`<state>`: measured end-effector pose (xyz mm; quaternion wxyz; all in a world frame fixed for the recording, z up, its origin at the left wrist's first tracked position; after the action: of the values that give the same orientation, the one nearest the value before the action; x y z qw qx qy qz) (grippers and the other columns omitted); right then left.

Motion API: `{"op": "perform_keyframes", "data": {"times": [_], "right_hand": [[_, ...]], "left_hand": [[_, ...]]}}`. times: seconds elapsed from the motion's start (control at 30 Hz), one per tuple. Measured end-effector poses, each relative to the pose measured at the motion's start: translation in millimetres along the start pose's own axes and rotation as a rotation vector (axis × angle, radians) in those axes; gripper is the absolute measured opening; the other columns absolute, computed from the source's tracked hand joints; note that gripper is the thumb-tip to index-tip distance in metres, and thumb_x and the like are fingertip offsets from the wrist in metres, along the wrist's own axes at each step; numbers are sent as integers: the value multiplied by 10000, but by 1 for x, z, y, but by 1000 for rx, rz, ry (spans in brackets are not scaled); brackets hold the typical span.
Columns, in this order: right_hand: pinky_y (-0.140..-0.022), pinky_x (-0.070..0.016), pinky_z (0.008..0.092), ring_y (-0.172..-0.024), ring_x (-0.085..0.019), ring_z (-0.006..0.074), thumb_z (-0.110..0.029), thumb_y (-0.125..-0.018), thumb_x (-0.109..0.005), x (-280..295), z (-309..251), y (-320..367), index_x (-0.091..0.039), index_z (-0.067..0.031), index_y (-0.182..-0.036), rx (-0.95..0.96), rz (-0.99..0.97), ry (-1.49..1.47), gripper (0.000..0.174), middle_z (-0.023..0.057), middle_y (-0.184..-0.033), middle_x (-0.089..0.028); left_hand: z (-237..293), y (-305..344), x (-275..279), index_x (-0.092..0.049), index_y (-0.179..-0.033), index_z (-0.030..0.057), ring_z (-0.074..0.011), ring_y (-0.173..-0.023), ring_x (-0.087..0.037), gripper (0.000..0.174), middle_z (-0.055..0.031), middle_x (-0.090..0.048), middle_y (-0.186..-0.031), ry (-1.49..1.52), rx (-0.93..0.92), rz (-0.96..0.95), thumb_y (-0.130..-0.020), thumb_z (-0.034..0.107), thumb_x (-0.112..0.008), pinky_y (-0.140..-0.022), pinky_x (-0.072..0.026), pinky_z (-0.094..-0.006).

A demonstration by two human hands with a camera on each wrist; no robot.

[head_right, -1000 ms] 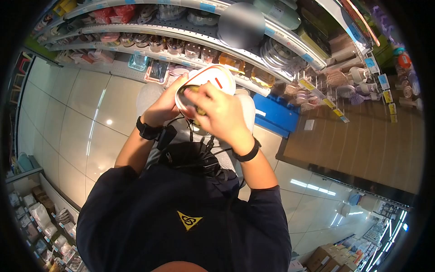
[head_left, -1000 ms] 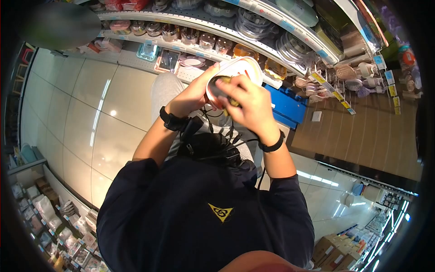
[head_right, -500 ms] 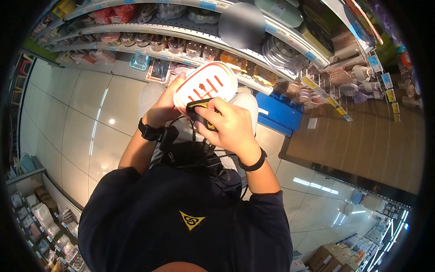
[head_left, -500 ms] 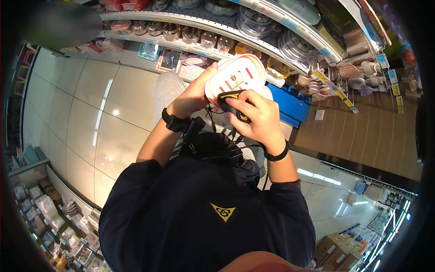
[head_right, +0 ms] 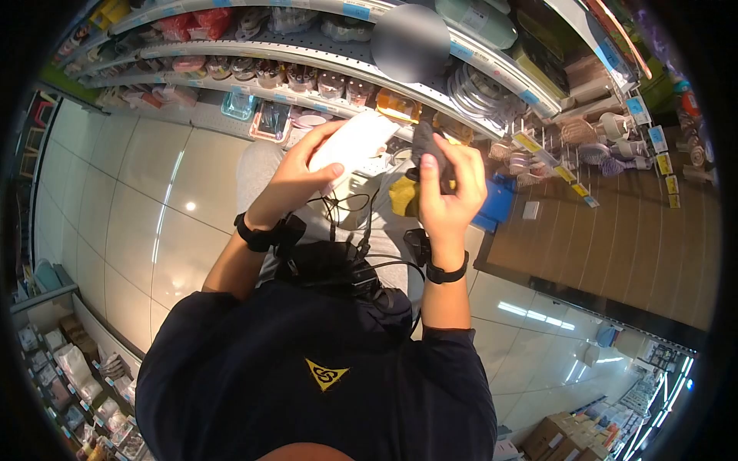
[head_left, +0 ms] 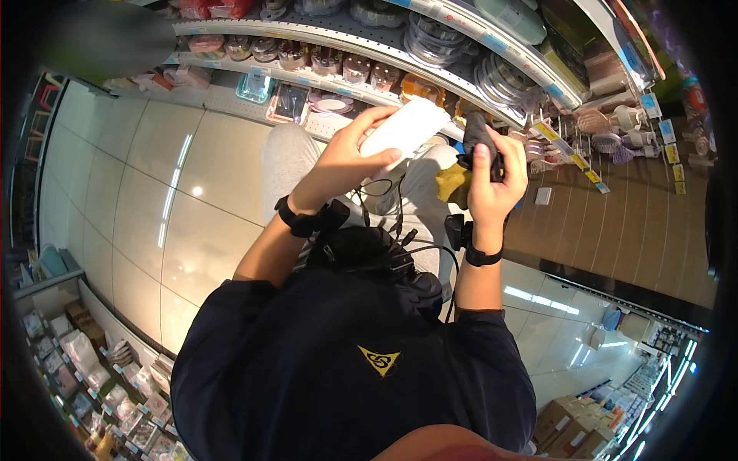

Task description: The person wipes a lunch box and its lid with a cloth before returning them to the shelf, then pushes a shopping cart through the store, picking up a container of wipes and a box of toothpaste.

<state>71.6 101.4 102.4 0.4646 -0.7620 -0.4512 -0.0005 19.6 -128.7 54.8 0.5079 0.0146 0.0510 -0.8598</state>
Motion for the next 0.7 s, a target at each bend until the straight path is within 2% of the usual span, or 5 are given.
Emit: {"op": "perform_keyframes", "data": {"times": [0.03, 0.13, 0.23, 0.43, 0.7], "right_hand": [[-764, -489, 289, -853, -622, 201, -75, -862, -744, 2, 3, 1, -726, -15, -1104, -40, 22, -23, 250, 98, -954, -657], [-795, -482, 306, -884, -609, 209, -97, -877, -732, -1, 9, 5, -712, 5, -1109, -26, 19, -101, 254, 101, -952, -642], [-790, -482, 312, -879, -604, 226, -108, -853, -746, -3, 2, 8, -710, 8, -1099, -9, -51, -153, 274, 117, -952, -633], [-786, -495, 322, -881, -620, 238, -79, -833, -744, -11, 0, 12, -709, 5, -1095, 0, -53, -183, 278, 131, -974, -649], [-815, -500, 332, -907, -626, 252, -68, -828, -744, -8, -3, 20, -704, 12, -1094, -62, -61, -163, 281, 141, -985, -652]], "left_hand": [[7, 1, 0, -466, -1451, 10, -242, -1241, -577, 685, -143, -582, -1364, -2, -3, -1, -915, 378, -681, -1059, -447, -365], [23, 1, 1, -519, -1418, 14, -265, -1254, -556, 886, -153, -582, -1333, -322, -172, 125, -662, 303, -882, -1060, -438, -374], [29, 3, -3, -575, -1375, 24, -307, -1248, -563, 853, -173, -584, -1328, -561, -295, 161, -630, 284, -898, -1057, -446, -392], [34, 9, -3, -630, -1332, 60, -355, -1218, -562, 828, -184, -587, -1325, -765, -433, 215, -585, 279, -910, -1037, -452, -442], [44, 15, -7, -602, -1314, 25, -377, -1197, -549, 849, -196, -581, -1337, -818, -582, 293, -564, 280, -908, -1031, -431, -477]]}}
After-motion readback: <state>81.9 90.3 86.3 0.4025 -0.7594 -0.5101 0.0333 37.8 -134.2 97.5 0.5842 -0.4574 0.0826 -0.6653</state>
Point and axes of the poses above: each hand's wrist, its own y-axis away from the middle knuckle, its own x-axis out of the back of the hand, z = x × y, the point moved 1 cm from there along -y, towards the middle knuckle
